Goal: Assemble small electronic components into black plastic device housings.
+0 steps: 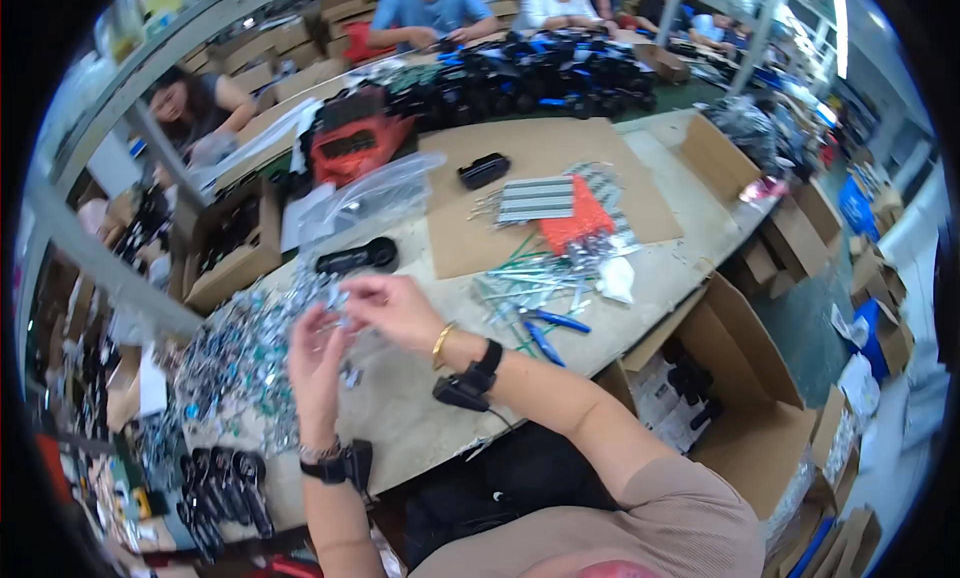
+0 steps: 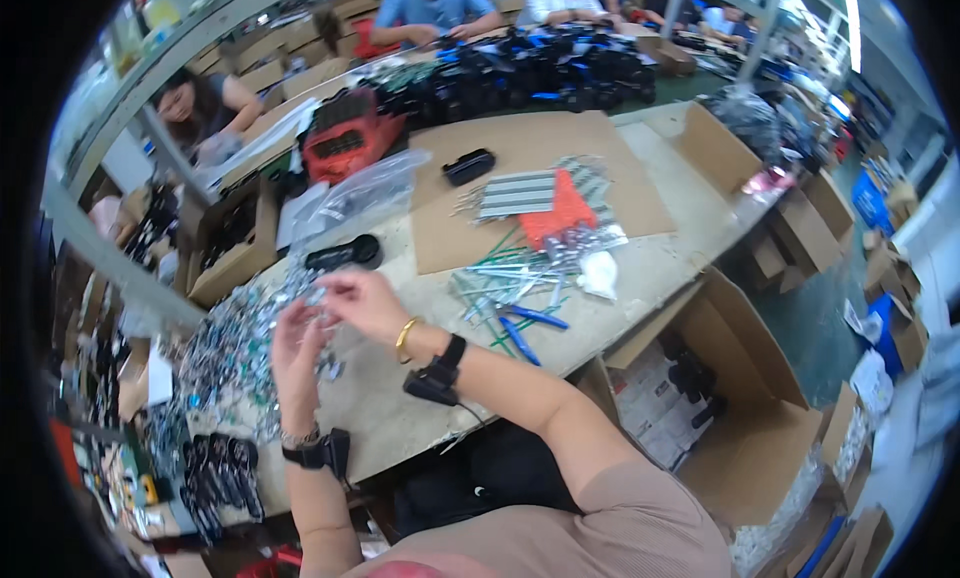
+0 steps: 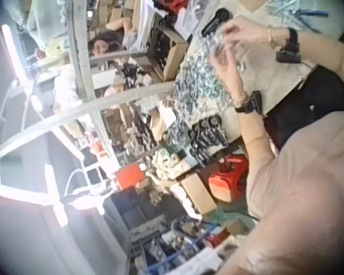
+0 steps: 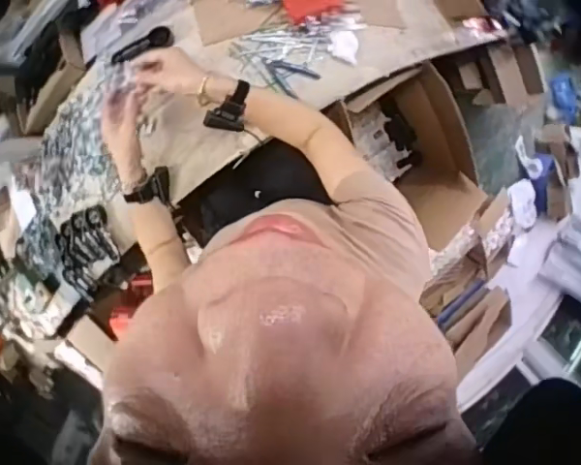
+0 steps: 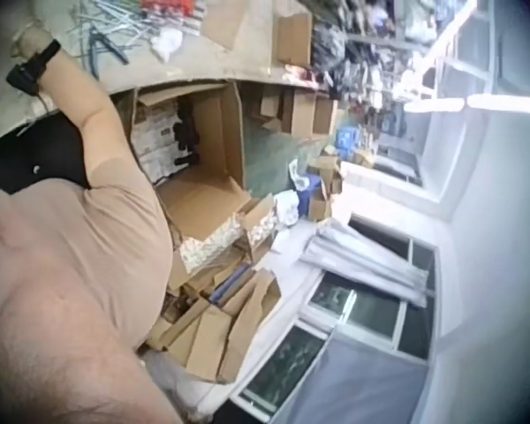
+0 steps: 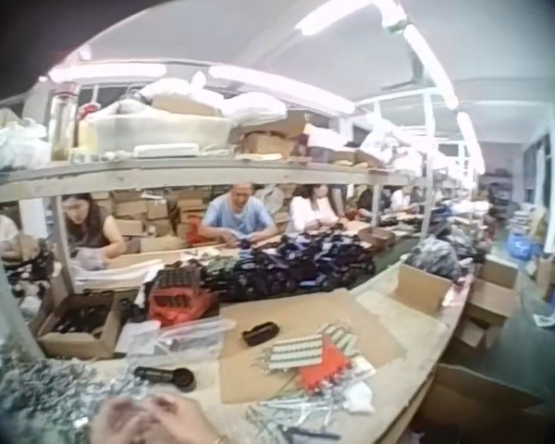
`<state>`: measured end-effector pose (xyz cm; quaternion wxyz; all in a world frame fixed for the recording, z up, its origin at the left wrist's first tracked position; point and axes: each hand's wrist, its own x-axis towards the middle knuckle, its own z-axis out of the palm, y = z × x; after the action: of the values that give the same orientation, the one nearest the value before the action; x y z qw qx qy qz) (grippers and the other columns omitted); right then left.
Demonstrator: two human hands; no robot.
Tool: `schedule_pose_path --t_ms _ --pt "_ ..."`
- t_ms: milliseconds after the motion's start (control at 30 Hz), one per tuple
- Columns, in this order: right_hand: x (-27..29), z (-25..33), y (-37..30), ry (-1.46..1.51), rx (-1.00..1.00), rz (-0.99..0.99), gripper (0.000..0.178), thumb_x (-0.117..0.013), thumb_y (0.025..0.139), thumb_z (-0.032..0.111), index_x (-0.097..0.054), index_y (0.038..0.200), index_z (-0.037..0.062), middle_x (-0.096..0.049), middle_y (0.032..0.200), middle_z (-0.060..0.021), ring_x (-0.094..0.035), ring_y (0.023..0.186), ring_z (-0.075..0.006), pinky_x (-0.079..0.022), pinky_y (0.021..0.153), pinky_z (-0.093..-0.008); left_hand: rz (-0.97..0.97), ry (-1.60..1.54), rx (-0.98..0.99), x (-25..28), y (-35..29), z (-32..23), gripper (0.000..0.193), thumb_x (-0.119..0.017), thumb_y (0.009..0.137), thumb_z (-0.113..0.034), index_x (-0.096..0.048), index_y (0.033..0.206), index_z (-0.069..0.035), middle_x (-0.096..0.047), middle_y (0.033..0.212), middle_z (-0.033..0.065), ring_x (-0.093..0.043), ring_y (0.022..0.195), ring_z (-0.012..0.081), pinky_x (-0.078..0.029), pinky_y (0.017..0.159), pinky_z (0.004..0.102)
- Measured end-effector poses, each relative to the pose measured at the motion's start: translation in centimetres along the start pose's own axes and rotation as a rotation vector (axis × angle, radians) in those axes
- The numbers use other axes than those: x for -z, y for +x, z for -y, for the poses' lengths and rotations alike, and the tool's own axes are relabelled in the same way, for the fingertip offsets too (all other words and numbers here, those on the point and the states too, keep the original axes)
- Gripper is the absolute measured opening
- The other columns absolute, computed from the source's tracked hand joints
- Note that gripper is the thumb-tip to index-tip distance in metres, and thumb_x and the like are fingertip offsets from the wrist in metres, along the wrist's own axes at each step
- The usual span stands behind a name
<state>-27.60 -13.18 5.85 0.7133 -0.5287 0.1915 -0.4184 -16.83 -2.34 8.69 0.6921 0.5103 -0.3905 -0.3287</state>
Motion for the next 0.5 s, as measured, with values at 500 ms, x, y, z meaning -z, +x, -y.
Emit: schedule_pose_path --t_ms 500 --pt "1.7 0.1 -1.3 0.169 -0.142 -0.045 0.022 -0.065 0.095 0.005 -0.063 0.116 -0.0022 -0.067 0.096 -0.0068 -0.068 0.085 -0.0173 -0.059 0.08 -0.0305 0.054 0.049 0.182 3.7 0.6 1.7 0.02 -0.068 0.095 -0.009 -0.071 0.11 0.004 -0.071 0.087 0.0054 -0.065 0.075 0.0096 -0.053 0.067 0.0229"
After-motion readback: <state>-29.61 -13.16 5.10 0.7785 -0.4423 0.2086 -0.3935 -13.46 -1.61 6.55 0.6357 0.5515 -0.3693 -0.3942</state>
